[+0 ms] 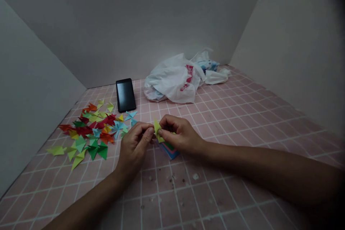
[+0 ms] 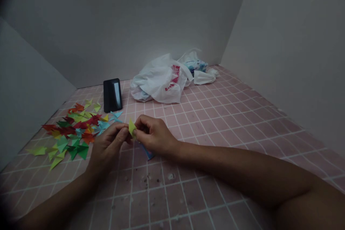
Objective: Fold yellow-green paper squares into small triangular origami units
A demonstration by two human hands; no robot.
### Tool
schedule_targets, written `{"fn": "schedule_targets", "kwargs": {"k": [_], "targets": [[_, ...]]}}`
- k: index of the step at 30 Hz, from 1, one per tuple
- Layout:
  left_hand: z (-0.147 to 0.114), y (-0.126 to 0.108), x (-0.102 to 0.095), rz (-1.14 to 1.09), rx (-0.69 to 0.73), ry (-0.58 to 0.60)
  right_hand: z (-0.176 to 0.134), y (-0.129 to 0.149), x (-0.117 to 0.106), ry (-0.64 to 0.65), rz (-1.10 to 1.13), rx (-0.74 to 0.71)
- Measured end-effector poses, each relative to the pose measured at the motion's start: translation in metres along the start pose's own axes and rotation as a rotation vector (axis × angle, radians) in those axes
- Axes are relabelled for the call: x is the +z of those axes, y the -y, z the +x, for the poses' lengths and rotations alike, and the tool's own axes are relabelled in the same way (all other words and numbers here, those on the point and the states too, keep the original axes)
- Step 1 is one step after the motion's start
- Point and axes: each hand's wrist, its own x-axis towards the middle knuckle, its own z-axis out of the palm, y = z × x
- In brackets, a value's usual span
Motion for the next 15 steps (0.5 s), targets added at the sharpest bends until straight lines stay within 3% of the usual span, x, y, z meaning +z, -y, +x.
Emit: {"fn": "schedule_targets", "kwargs": {"k": [8,15], "targets": [[-0.0013,-0.0005,0.0042,-0.155,-0.12,-0.029,-0.0007,0.0017,-0.0009,0.016,-0.017,-0.009],[-0.001,0.0011,0.0056,-0.175,-0.127,-0.023,0.001,0.0007,-0.0002,-0.006,-0.022,-0.008]]}}
